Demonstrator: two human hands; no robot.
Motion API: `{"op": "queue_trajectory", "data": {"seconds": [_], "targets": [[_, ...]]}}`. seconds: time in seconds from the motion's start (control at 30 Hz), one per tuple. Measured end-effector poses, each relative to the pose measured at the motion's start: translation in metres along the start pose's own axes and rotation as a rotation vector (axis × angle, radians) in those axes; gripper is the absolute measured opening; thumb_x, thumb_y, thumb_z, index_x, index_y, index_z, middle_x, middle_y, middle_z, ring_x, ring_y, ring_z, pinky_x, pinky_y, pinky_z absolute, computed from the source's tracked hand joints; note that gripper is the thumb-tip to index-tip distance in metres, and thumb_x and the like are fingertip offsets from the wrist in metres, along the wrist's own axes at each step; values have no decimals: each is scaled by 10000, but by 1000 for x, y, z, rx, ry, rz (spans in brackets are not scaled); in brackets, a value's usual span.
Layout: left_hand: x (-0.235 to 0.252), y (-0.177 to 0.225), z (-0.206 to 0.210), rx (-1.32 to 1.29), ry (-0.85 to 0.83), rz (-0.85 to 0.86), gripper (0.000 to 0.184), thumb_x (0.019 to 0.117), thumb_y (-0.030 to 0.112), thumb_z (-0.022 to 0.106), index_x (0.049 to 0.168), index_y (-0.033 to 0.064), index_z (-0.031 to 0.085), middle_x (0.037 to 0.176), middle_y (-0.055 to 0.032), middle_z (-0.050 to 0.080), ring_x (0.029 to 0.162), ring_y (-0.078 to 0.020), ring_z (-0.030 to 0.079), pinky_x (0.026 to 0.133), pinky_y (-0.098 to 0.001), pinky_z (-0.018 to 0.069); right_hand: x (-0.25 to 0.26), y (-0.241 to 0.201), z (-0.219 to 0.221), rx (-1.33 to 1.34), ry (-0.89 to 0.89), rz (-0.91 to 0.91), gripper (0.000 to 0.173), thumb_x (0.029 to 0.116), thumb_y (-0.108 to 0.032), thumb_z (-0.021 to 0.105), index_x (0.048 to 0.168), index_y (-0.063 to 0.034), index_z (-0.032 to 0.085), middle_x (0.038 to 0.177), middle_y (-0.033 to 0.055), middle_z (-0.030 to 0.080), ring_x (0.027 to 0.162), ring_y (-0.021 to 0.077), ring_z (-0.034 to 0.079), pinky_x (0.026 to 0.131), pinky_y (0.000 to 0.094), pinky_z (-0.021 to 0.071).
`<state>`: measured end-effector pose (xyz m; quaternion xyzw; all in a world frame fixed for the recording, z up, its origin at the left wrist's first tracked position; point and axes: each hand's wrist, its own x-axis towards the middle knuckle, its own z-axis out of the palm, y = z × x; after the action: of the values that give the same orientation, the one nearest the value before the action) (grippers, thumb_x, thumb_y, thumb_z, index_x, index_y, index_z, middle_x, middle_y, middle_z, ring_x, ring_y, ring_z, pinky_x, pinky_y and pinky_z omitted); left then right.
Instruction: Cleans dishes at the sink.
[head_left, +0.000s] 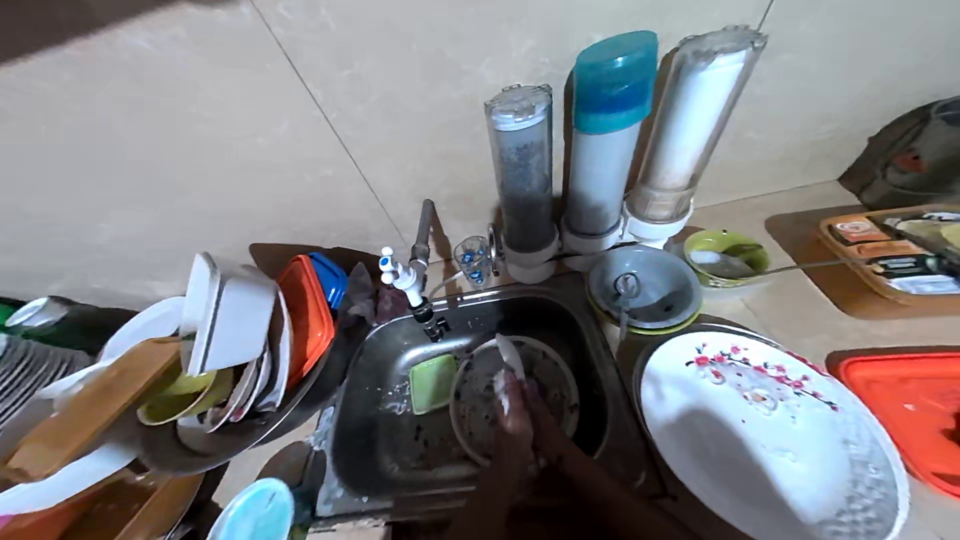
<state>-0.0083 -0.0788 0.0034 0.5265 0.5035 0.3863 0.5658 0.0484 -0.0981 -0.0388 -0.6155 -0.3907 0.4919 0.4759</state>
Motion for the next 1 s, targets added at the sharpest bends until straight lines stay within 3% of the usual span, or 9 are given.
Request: {"op": "queue_trajectory", "data": {"seconds": [0.07, 0.13, 0.23, 0.3, 0.43, 0.57, 0.73, 0.9, 1.0], "targets": [[10, -13, -10, 192, -201, 194, 526, 1106, 157, 280, 1527, -158, 276, 1597, -304, 331, 1492, -249, 356, 1236, -331, 260, -7, -5, -6, 75, -21, 40, 552, 1076, -89, 419, 1570, 79, 241, 1567, 270, 384, 1416, 283, 450, 1172, 369, 364], [36, -31, -25, 561, -235, 446, 481, 1066, 138, 433, 1474, -117, 451, 1599, -287, 367, 1541, -399, 267, 1265, -546, 169, -7, -14, -3, 253, 14, 226, 376, 1112, -153, 361, 1421, 38, 458, 1119, 148, 602, 888, 162, 596, 765, 324, 519], [80, -45, -52, 703, -169, 679, 353, 973, 178, 625, 1277, 21, 712, 1544, -282, 453, 1489, -526, 292, 1220, -679, 168, 1, -12, 0, 456, -99, 387, 373, 1138, -325, 254, 1093, -58, 511, 668, -20, 452, 491, 77, 427, 461, 232, 404], [103, -40, -65, 746, -91, 761, 312, 943, 154, 614, 1200, 37, 747, 1540, -328, 428, 1470, -600, 258, 1192, -724, 172, 2, -15, -4, 502, -214, 423, 347, 1138, -328, 262, 1190, -75, 494, 645, -47, 404, 467, 64, 390, 444, 219, 380], [87, -22, -64, 1018, -187, 815, 534, 972, 134, 551, 1456, -84, 505, 1554, -278, 445, 1469, -551, 328, 1201, -692, 189, 4, -14, -7, 468, -307, 403, 230, 1132, -261, 329, 1102, -93, 482, 658, -58, 408, 472, 42, 382, 449, 191, 367], [67, -36, -76, 855, -381, 779, 382, 1008, 87, 562, 1347, -78, 622, 1430, -230, 600, 1385, -394, 532, 1214, -555, 322, 9, -9, -9, 363, -320, 369, 99, 1069, -150, 507, 1111, -61, 501, 656, -40, 423, 479, 56, 402, 459, 212, 385], [88, -13, -78, 1004, -13, 841, 192, 925, 83, 644, 1023, -14, 778, 1220, -260, 692, 1190, -500, 610, 1040, -651, 415, 10, -10, -7, 277, -401, 342, 182, 1042, -112, 556, 1190, -39, 478, 693, -14, 450, 495, 71, 427, 479, 228, 410], [72, -43, -64, 916, -70, 1018, 138, 848, 78, 689, 890, -15, 782, 1054, -228, 747, 1015, -457, 696, 918, -625, 506, 4, -11, -12, 330, -352, 354, 219, 1032, -84, 552, 1239, -39, 492, 719, -5, 477, 513, 72, 438, 490, 234, 421], [81, -12, -72, 1021, -191, 837, 338, 946, 148, 645, 1225, -34, 704, 1348, -279, 624, 1295, -500, 547, 1115, -657, 364, 2, -7, -13, 326, -404, 332, 150, 1036, -69, 528, 1177, -37, 487, 687, -17, 468, 494, 62, 439, 475, 223, 421]]}}
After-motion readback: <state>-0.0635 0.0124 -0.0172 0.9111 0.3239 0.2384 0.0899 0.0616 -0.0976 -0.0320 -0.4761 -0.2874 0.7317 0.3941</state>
